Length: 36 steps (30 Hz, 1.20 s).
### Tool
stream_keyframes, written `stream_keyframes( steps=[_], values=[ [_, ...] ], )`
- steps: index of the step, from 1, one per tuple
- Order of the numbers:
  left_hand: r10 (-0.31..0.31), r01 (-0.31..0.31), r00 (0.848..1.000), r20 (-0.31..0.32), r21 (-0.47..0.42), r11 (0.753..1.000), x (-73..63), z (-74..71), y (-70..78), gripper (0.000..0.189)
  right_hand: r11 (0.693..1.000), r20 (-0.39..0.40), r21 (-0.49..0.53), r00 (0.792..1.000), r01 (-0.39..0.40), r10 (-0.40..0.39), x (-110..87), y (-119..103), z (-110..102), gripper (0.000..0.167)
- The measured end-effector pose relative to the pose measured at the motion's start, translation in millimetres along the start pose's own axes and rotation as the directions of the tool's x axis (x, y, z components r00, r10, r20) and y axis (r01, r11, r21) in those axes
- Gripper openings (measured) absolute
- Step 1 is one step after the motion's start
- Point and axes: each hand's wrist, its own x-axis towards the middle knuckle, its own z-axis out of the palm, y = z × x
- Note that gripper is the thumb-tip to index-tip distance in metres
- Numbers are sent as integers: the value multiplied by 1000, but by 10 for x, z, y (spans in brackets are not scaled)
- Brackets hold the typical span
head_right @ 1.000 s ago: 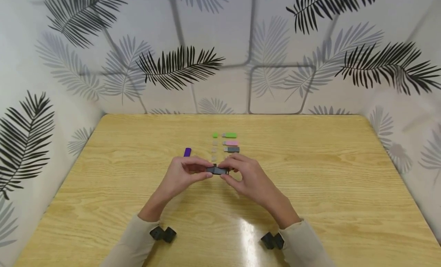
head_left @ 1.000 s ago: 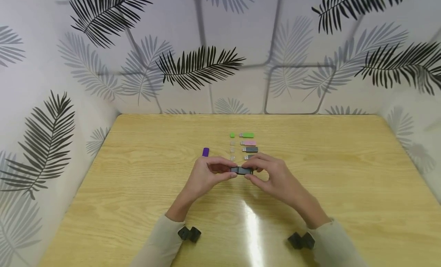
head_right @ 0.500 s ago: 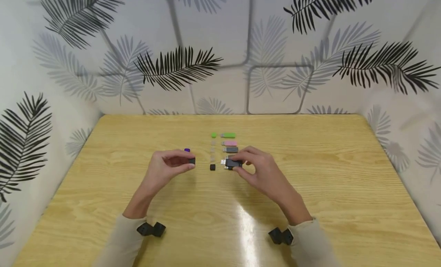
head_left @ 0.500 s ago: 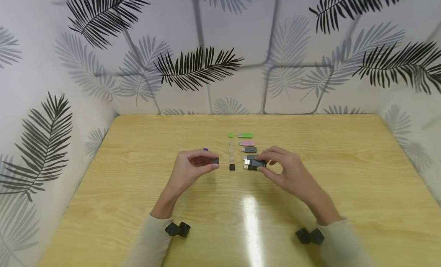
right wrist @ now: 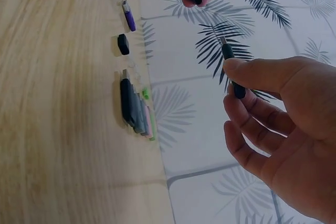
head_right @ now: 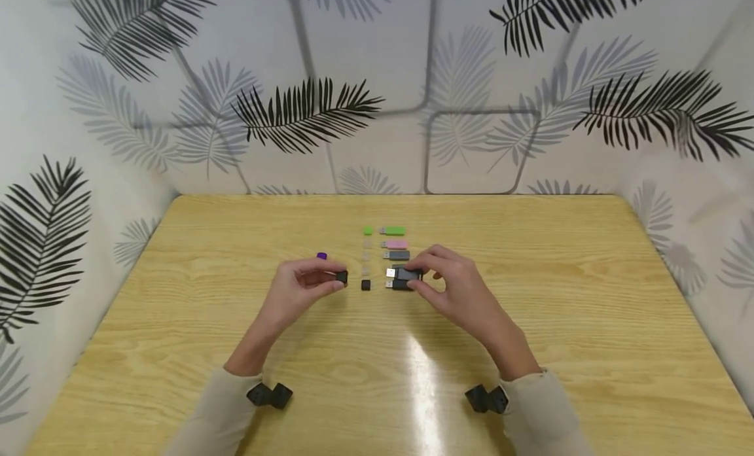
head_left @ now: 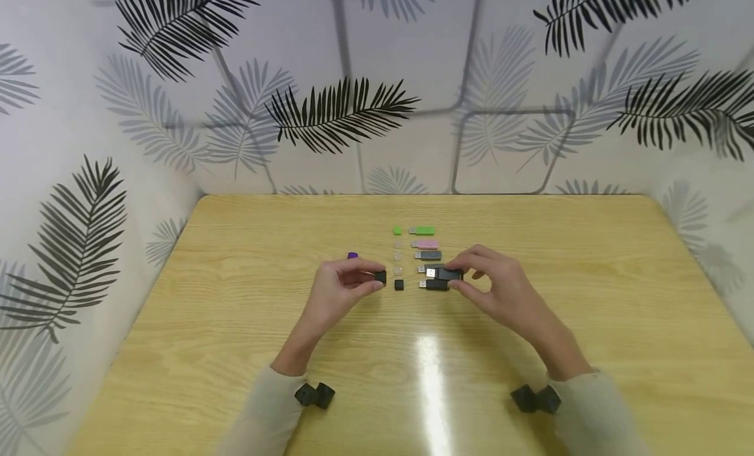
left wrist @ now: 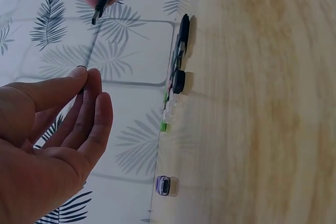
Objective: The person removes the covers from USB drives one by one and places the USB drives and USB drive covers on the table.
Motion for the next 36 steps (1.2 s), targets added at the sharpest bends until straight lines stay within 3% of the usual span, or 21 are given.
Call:
stream_keyframes(
  steps=[13,19,27,36],
  values=[
    [-74,75,997,-18,81,994,11,178,-131,19,994,91,8,990,-112,111,-39,138,180,22],
    [-75,76,997,-14,126,989,20,257,-156,18,984,75,-13,982,-176,176,-133,192,224,22],
    [-76,78,997,-20,238,968,24,301,-152,16,968,127,0,960,-251,249,-162,203,333,21],
    [-174,168,985,-8,306,937,32,377,-173,17,944,172,3,930,-329,324,-174,232,412,19]
  ],
)
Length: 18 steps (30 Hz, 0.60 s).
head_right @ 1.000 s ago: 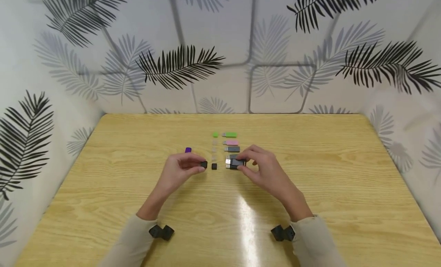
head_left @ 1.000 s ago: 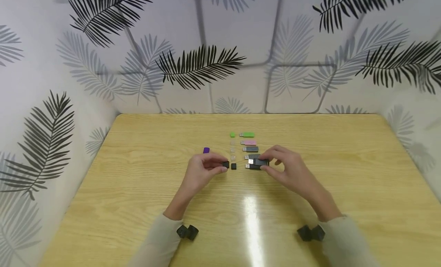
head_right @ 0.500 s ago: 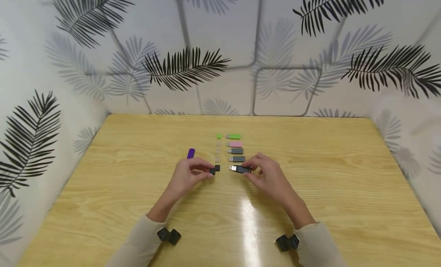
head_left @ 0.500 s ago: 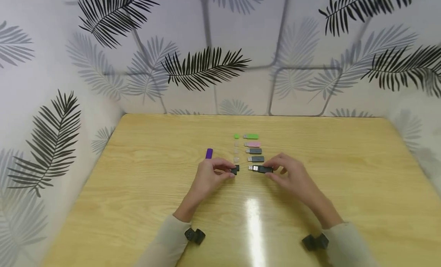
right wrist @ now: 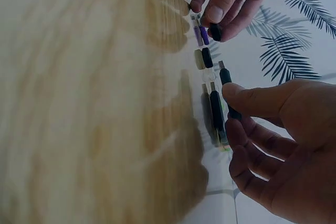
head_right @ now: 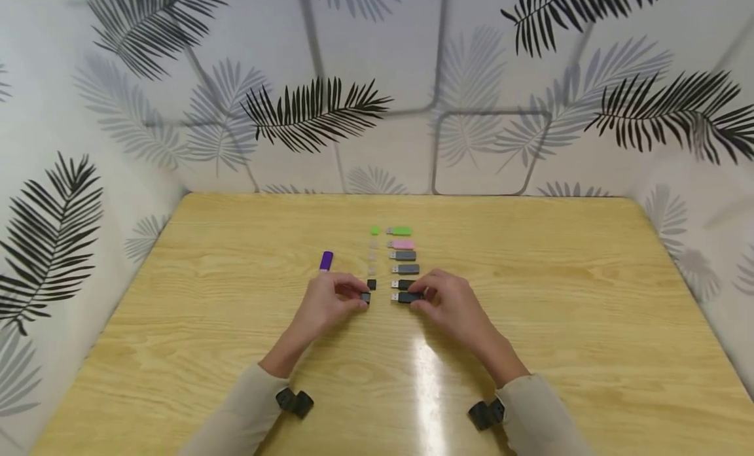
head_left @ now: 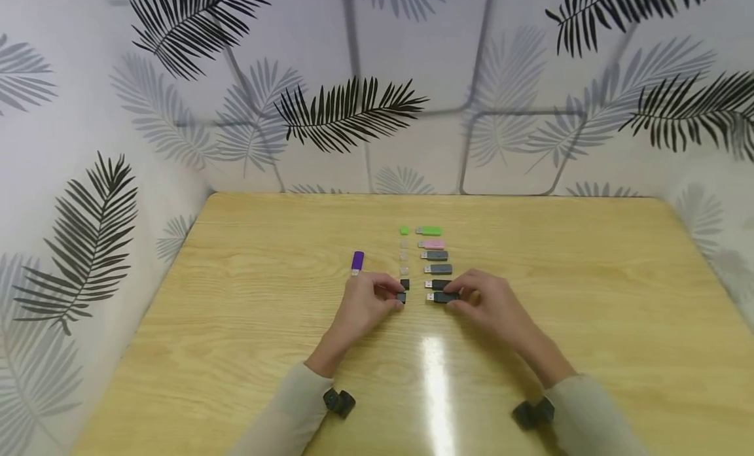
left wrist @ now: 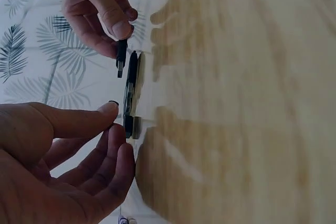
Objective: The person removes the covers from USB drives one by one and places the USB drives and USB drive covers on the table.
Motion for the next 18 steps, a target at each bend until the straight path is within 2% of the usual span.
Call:
stream_keyframes(
  steps=[9,18],
  values=[
    [23,-27,999,28,146,989,21,65,24,15,998,54,-12,997,-57,58,45,-40,42,18],
    [8,-16,999,39,199,980,52,92,51,16,998,77,-44,996,-45,48,35,-54,39,17]
  ],
)
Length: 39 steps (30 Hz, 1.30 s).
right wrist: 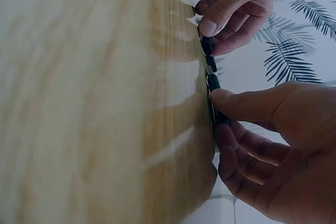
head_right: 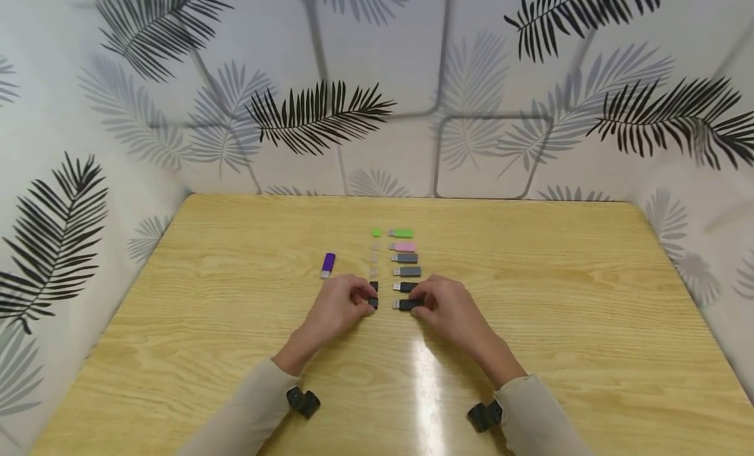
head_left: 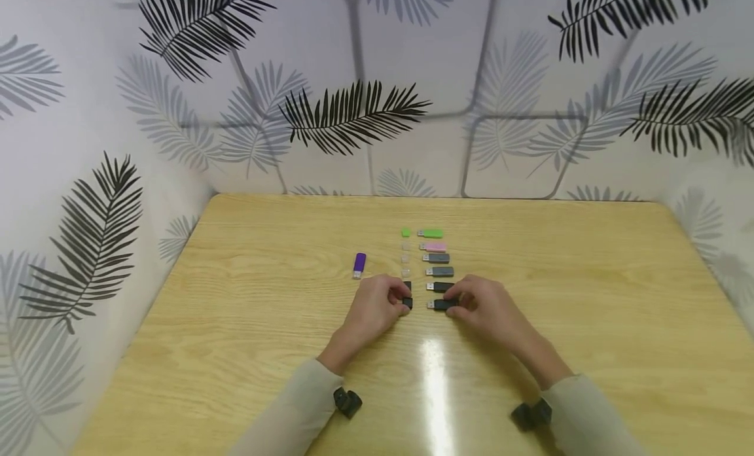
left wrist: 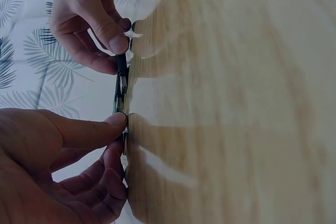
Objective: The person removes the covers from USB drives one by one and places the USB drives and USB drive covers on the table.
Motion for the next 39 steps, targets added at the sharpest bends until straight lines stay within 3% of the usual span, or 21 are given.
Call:
stream_keyframes(
  steps=[10,17,23,26,32,39],
  values=[
    [-24,24,1000,2,40,999,15,14,18,17,1000,2,-7,1000,10,-10,7,4,2,17],
    [-27,27,1000,-5,-5,1000,-19,-14,15,17,1000,-3,-15,1000,5,-5,-4,-10,-1,17],
    [-18,14,997,-74,-58,998,-69,-97,-48,15,1000,-35,3,999,-9,9,-16,-55,-20,16],
    [-23,17,987,-158,-38,999,-75,-160,-107,19,999,-62,32,998,12,-10,-2,-93,-23,17],
    [-37,48,949,-313,28,998,-41,-302,-248,30,992,-113,86,990,94,-84,55,-150,14,22],
    [-158,194,939,-304,91,977,-1,-394,-352,44,975,-167,121,972,186,-165,125,-212,72,25]
  ],
)
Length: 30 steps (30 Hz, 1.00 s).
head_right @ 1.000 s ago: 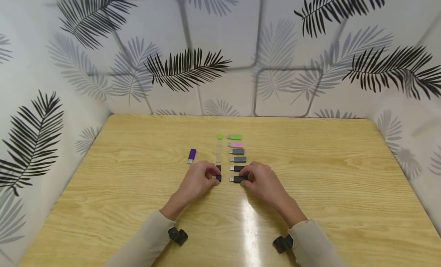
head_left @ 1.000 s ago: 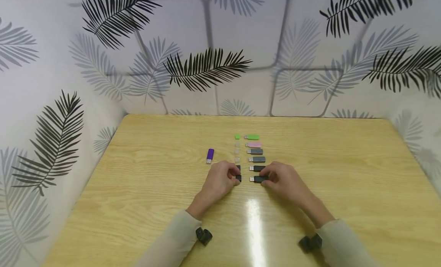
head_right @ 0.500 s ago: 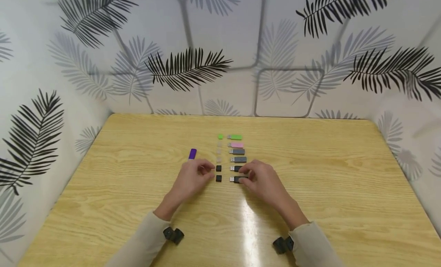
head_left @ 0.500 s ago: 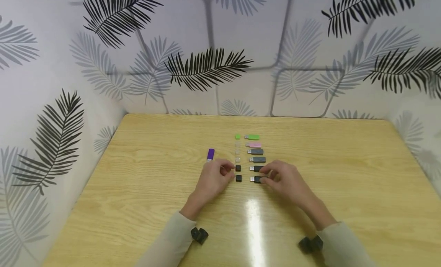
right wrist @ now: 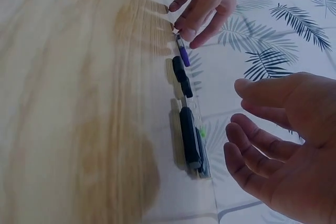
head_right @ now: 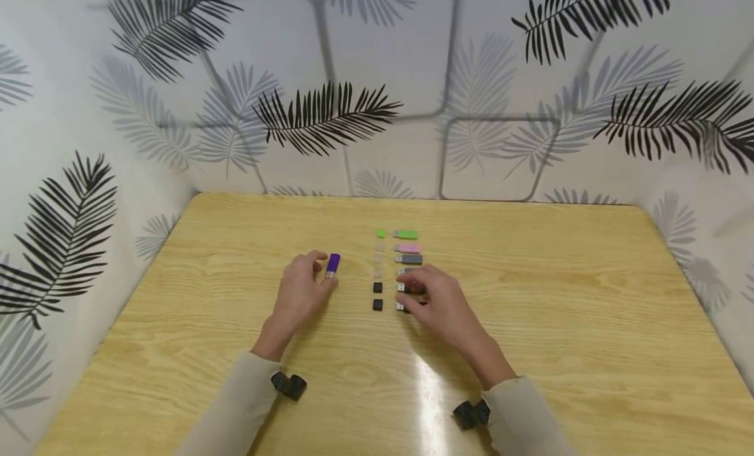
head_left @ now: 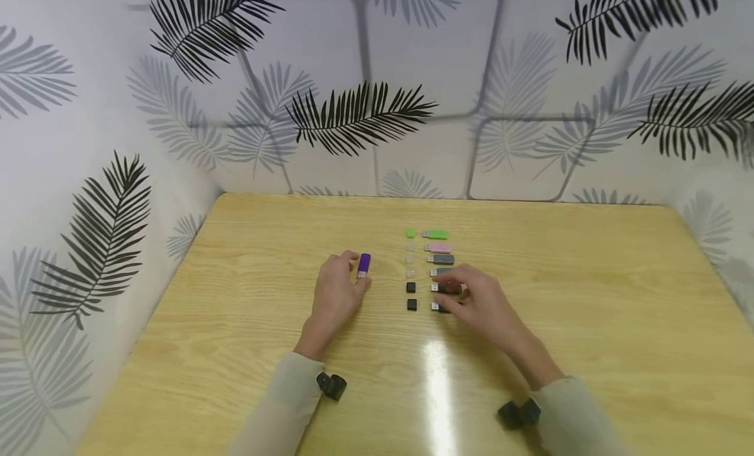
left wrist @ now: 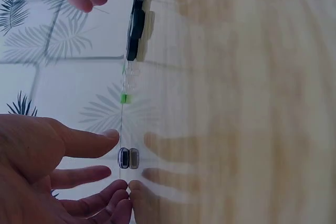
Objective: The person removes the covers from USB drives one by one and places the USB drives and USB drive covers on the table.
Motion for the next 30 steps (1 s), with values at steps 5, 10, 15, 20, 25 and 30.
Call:
stream_keyframes(
  steps=[5,10,15,20,25,30],
  values=[
    [-18,16,1000,19,82,996,66,-11,24,43,998,-27,12,998,60,-59,66,-46,52,26],
    [-22,16,999,48,124,992,130,-12,24,25,995,-32,47,996,83,-81,126,-98,129,27],
    [-22,17,998,62,69,997,148,-36,-24,12,995,-36,55,996,81,-79,173,-128,183,29],
    [-9,10,997,80,-20,1000,105,-88,-75,13,987,-48,71,989,146,-143,235,-136,241,31],
    [18,-5,992,122,-104,995,18,-139,-50,14,977,-46,77,980,198,-195,292,-140,310,30],
    [61,-33,987,151,-182,983,-54,-170,25,13,976,-32,46,977,212,-210,325,-169,362,29]
  ],
)
